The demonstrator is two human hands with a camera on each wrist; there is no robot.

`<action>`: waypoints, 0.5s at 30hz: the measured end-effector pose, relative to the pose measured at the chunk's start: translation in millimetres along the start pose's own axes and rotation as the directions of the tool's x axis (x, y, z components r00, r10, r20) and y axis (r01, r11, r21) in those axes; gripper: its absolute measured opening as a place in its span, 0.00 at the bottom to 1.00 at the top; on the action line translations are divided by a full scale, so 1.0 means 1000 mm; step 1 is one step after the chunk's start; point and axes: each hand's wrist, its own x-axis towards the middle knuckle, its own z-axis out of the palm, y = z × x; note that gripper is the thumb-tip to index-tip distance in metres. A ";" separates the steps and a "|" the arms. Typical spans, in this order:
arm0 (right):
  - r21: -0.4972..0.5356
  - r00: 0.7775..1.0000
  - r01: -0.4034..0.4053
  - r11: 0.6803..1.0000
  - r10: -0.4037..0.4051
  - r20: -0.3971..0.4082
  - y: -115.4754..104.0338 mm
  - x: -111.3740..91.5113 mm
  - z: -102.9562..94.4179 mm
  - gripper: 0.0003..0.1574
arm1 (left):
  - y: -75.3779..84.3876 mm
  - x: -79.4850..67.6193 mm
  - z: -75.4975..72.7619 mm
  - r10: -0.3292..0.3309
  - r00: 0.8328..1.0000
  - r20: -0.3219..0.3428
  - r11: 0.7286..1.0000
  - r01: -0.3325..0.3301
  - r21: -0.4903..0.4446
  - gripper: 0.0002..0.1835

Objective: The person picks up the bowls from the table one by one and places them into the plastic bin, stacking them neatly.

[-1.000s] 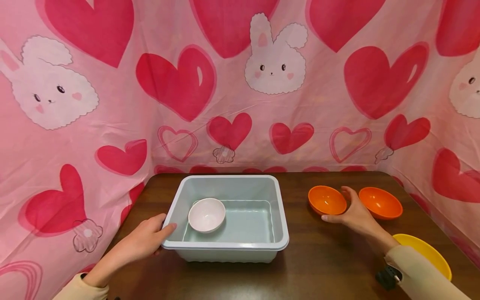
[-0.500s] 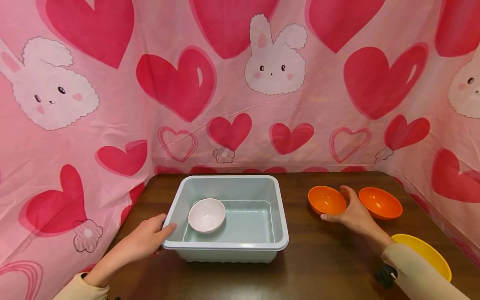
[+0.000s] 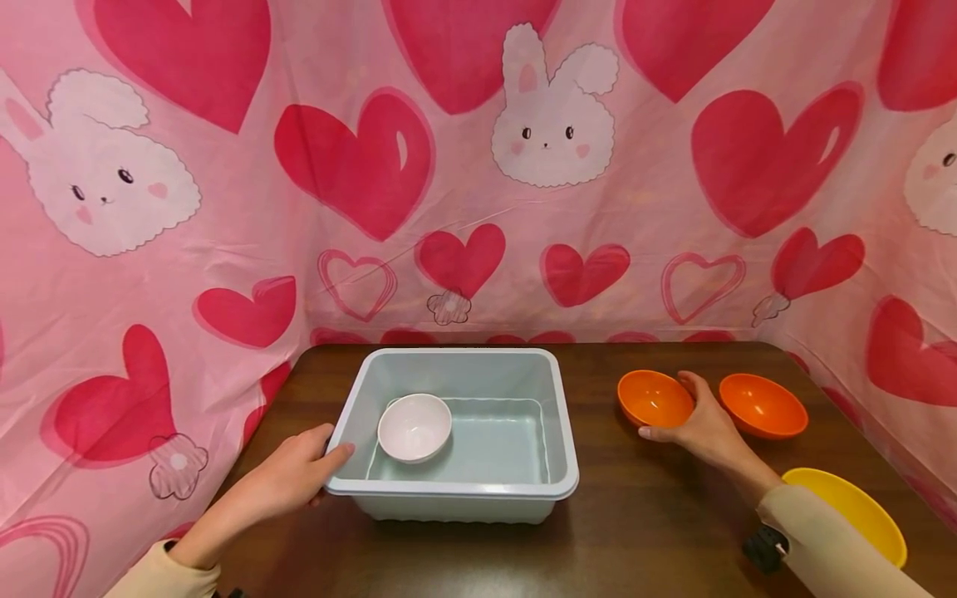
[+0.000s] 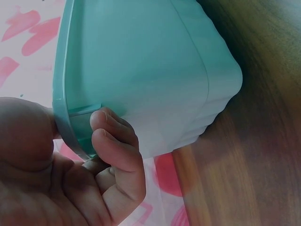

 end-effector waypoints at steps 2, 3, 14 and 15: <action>0.005 1.000 0.002 1.000 -0.002 -0.001 0.000 0.000 0.000 0.80 | 0.000 0.000 0.000 -0.005 1.000 0.002 1.000 0.005 0.001 0.14; 0.008 1.000 0.003 1.000 -0.003 -0.002 0.000 0.000 0.000 0.80 | 0.001 0.000 0.000 -0.006 1.000 0.003 1.000 0.006 0.002 0.14; 0.014 1.000 0.021 1.000 -0.020 -0.024 0.001 0.000 0.001 0.78 | 0.001 -0.001 0.000 -0.014 1.000 0.000 1.000 0.014 0.004 0.13; 0.012 0.999 0.020 1.000 -0.020 -0.026 0.001 0.000 0.002 0.78 | 0.001 -0.001 0.000 -0.015 1.000 0.001 1.000 0.015 0.005 0.13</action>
